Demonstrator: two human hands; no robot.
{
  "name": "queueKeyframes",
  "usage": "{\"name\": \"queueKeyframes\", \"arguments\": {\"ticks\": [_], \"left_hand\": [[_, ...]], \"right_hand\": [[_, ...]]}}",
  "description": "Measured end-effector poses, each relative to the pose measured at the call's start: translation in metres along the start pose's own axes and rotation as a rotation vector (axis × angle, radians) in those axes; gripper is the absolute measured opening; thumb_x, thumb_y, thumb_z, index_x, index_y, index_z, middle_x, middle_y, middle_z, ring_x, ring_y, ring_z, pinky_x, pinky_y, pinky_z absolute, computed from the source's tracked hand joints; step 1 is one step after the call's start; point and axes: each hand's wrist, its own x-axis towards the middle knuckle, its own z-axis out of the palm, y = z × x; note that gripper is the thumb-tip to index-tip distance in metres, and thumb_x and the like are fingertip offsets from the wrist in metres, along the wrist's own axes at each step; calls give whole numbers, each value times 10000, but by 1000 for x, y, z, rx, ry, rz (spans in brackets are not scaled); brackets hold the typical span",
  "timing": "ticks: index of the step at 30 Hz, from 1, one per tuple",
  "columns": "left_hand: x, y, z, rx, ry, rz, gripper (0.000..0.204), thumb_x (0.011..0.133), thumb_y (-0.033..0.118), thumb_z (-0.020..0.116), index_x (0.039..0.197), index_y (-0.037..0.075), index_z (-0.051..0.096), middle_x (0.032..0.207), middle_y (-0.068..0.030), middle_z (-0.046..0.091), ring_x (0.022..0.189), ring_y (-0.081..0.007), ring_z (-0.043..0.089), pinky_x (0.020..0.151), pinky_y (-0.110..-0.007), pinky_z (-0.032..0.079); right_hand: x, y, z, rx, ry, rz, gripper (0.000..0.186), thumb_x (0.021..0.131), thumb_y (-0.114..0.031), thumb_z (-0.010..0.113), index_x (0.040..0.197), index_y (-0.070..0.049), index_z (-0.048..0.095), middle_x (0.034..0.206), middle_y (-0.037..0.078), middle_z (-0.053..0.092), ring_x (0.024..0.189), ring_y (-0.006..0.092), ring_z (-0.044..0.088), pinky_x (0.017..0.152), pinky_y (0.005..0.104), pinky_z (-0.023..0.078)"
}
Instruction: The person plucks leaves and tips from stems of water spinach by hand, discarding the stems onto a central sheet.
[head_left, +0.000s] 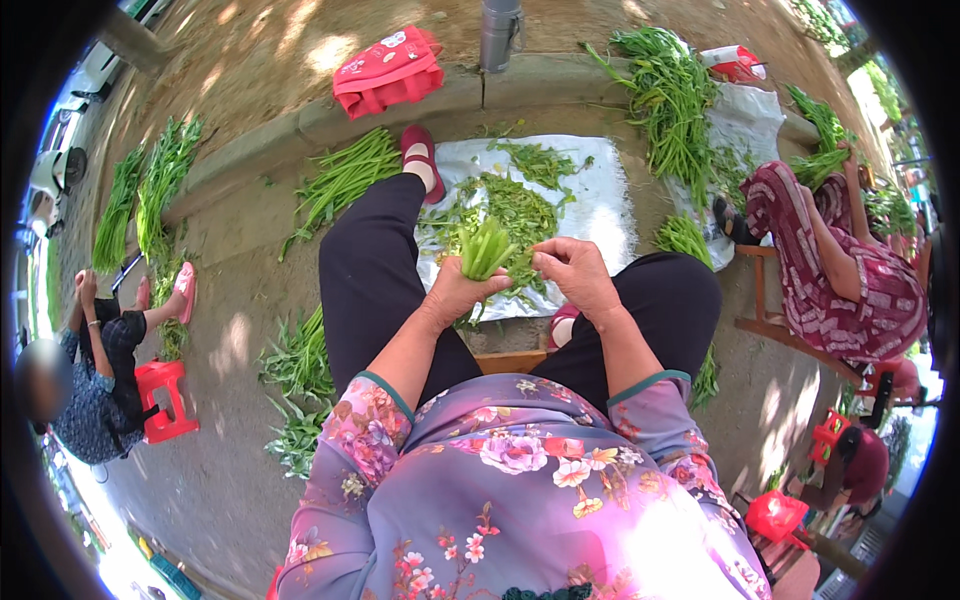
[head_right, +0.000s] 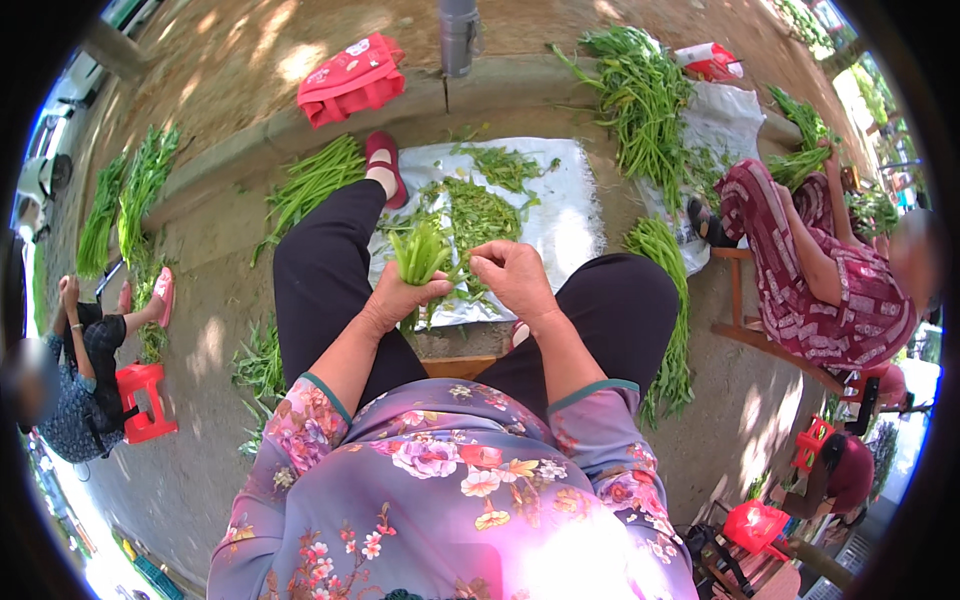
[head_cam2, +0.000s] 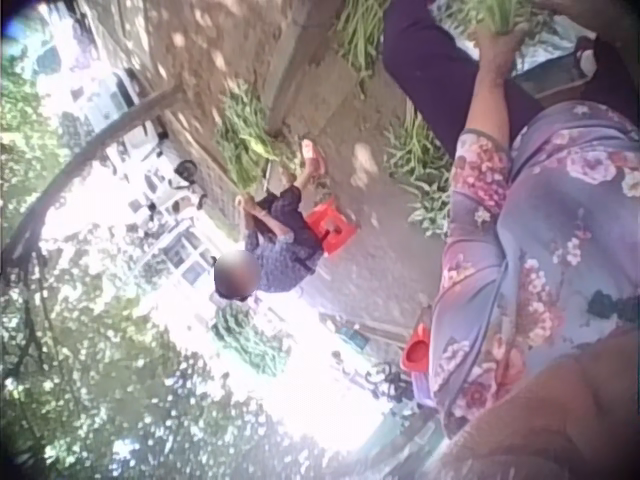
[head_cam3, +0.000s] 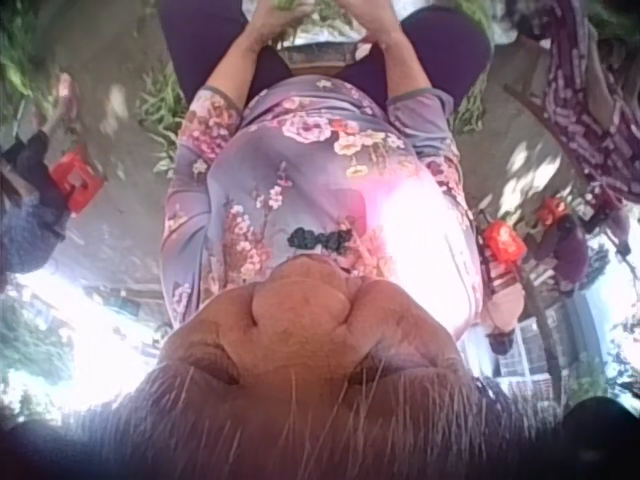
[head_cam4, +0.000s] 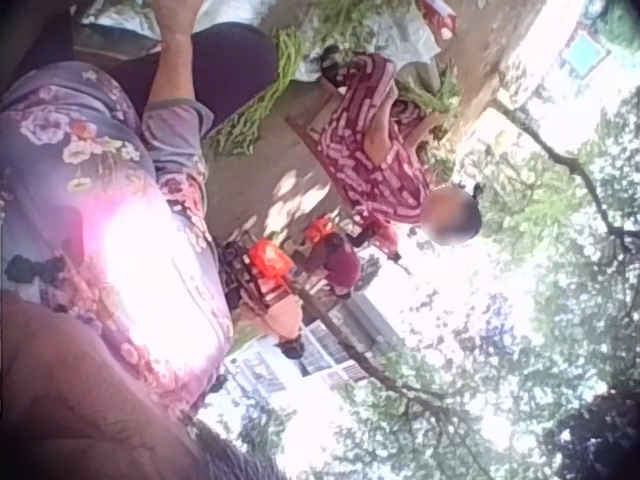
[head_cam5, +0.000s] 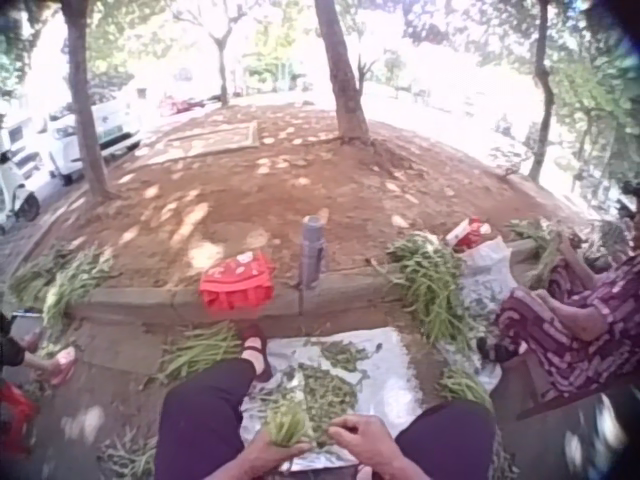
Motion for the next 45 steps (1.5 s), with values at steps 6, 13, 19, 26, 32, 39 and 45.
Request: {"name": "queueKeyframes", "arguments": {"ticks": [6,13,19,26,32,39,45], "left_hand": [[4,-12,3,65,-12,102,231,696,120,784,872,10,683,796,-33,670,711,-81,602,650,-240,495],[1,-7,4,-6,12,74,248,676,45,784,887,-4,662,786,-30,652,716,-87,606,652,-235,509],[3,-8,2,23,26,100,161,697,53,769,828,5,688,750,-19,662,672,-70,589,619,-229,487],[0,-1,-3,54,14,89,169,705,39,761,844,10,670,771,-11,650,695,-78,576,640,-238,477],[-1,0,-6,35,-29,114,146,710,50,754,831,11,682,769,-16,659,694,-76,580,647,-241,484],[-2,9,-16,-97,-27,-5,119,712,48,729,811,23,668,716,-21,651,592,-72,536,560,-218,445],[0,7,-16,-145,2,-7,114,720,61,721,805,11,663,708,-35,658,524,-60,484,493,-204,401]], "right_hand": [[-1,8,1,-19,47,-18,148,790,-102,611,836,33,649,678,36,622,611,73,546,542,234,434],[0,11,7,-118,149,-52,136,782,-109,607,816,19,639,682,56,629,618,94,566,584,254,466],[-5,-1,9,-280,226,-109,81,760,-75,610,783,2,614,668,87,635,603,138,606,577,279,483],[-11,-9,9,-375,212,-255,46,741,-35,603,763,-8,574,667,99,594,577,203,584,557,313,473],[-12,-11,6,-577,179,-516,104,707,0,587,770,-32,510,712,125,536,693,316,548,619,385,459],[-10,-26,-19,-617,355,-669,128,702,26,605,800,-37,552,728,104,543,678,275,544,615,358,461],[-14,-41,-48,-478,597,-610,47,784,8,615,817,-12,589,705,78,548,556,153,517,548,267,437]]}}
